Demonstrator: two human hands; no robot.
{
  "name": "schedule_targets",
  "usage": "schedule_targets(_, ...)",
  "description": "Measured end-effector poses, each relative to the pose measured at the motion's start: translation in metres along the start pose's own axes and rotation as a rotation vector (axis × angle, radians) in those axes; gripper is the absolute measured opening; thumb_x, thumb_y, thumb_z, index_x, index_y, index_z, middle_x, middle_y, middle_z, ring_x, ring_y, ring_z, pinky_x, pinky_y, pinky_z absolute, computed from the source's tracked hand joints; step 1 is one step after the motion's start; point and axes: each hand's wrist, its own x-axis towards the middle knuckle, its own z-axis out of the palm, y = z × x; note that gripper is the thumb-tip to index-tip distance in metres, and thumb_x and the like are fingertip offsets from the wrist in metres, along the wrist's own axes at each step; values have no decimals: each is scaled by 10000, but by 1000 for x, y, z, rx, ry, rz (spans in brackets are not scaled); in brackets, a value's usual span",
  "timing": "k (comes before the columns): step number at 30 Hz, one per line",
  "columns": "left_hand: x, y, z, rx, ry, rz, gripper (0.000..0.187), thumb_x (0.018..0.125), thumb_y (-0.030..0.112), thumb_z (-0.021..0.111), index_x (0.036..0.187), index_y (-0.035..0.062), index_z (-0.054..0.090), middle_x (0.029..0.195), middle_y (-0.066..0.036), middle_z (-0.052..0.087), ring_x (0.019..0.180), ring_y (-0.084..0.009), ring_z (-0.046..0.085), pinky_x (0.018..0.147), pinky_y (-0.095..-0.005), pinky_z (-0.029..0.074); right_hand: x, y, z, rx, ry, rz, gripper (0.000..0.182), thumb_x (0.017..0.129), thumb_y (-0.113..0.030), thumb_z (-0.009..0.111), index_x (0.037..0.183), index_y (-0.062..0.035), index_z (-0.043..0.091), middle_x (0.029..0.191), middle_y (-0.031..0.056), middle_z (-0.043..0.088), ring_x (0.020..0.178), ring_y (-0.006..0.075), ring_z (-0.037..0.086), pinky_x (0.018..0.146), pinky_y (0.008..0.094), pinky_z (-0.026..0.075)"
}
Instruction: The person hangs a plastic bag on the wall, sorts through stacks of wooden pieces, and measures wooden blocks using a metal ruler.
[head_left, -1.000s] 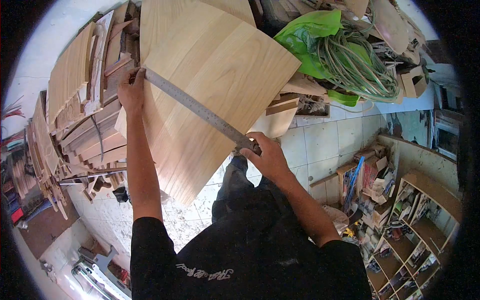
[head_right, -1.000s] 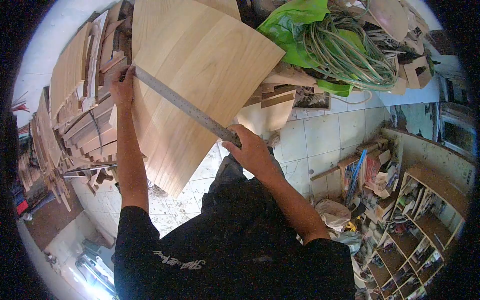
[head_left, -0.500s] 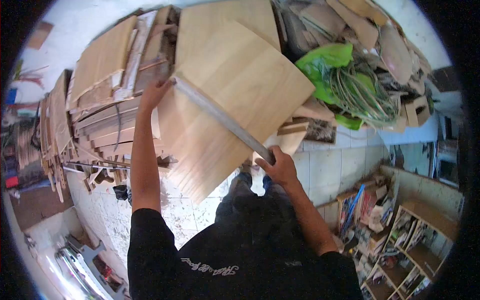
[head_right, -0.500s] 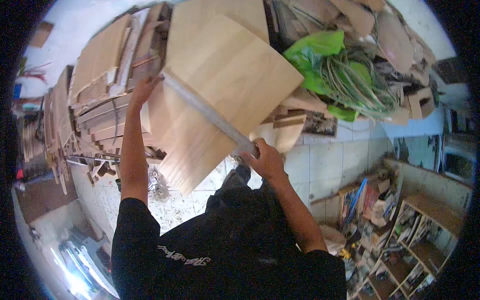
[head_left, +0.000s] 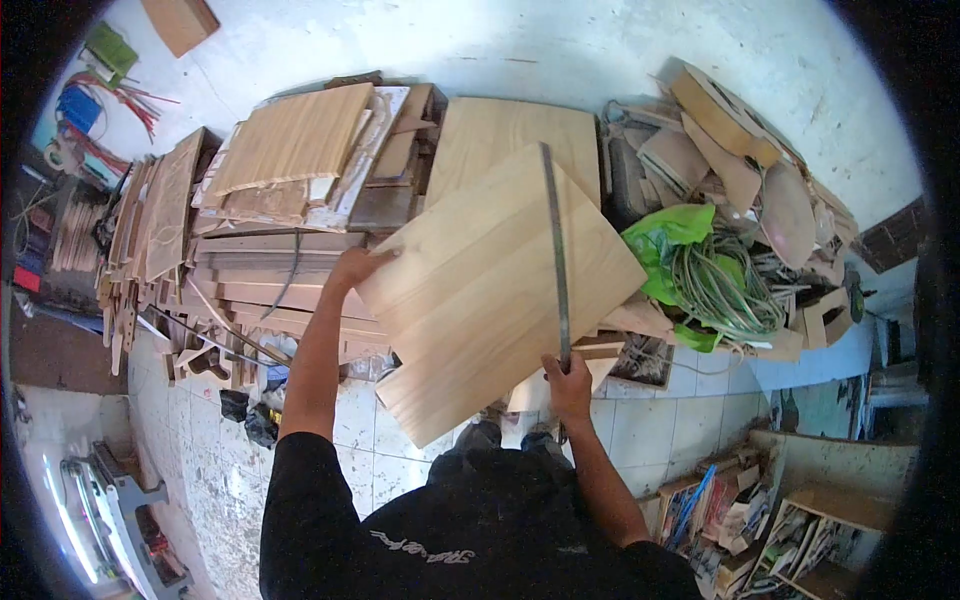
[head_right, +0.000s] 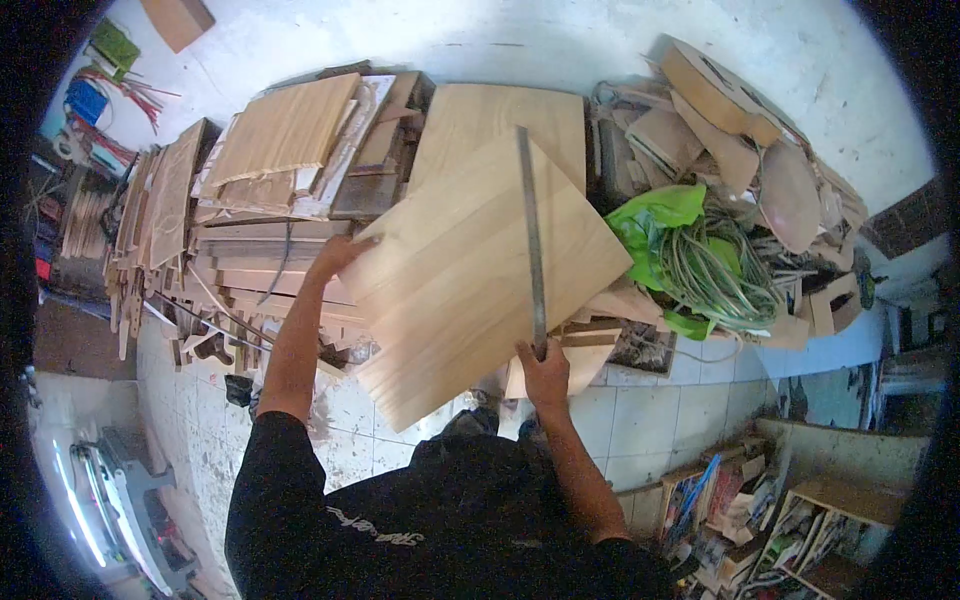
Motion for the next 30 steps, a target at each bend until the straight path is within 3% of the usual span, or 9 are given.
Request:
schedule_targets(5,-5,-11,0,9,79,37,854,592,767,706,888,-34,740,832,-224,709,802,-346,707,755,-419,536,-2,1,-5,80,-30,41,466,834,-444,759,833,-30,546,723,10,528,718,116,539,660,280,471)
schedule_targets(9,-69,41,-29,-6,141,96,840,584,770,706,863,-22,743,807,-210,709,773,-331,706,734,-418,540,6,11,7,129,9,46,379,860,-338,748,934,-2,589,805,56,592,739,156,521,676,311,446)
schedule_targets(11,-93,64,-44,111,245,175,812,577,771,708,833,1,748,752,-186,703,721,-311,702,700,-417,543,7,-1,15,490,23,112,401,909,-313,700,1112,8,570,982,60,618,911,173,601,794,322,532)
schedule_targets(18,-178,167,-116,289,472,326,709,584,672,781,811,2,741,642,-146,676,591,-265,681,618,-368,543,6,-58,40,846,7,218,411,938,-250,658,1238,-6,519,1161,97,596,997,212,604,829,348,543)
schedule_targets(22,-217,214,-130,289,655,537,665,563,586,830,807,-24,727,626,-162,666,571,-260,678,599,-357,541,28,-75,59,878,28,234,521,923,-268,678,1328,-21,463,1273,103,538,1117,231,541,914,387,488)
schedule_targets(24,-227,220,-137,332,775,638,673,556,555,848,846,-40,726,641,-181,667,584,-266,684,610,-352,545,47,-104,61,902,173,-70,523,901,-374,693,1213,18,544,1135,101,605,1012,200,566,832,382,491)
schedule_targets(25,-232,218,-140,309,847,659,685,550,546,861,859,-49,722,653,-188,670,596,-268,689,616,-351,547,65,-109,58,919,183,-69,523,901,-374,693,1213,18,544,1135,101,605,1012,200,566,832,382,491)
schedule_targets(28,-254,219,-130,260,893,563,718,527,528,889,894,-64,716,717,-206,688,639,-265,701,632,-355,551,107,-108,61,702,-42,269,634,891,-500,658,1216,31,539,1155,125,605,1052,224,555,894,409,464)
schedule_targets(30,-241,206,-121,294,1093,747,726,520,534,891,905,-57,718,748,-197,694,648,-244,697,623,-354,546,120,-124,75,866,-39,285,768,870,-609,612,1270,40,516,1182,154,606,1063,251,563,914,430,450)
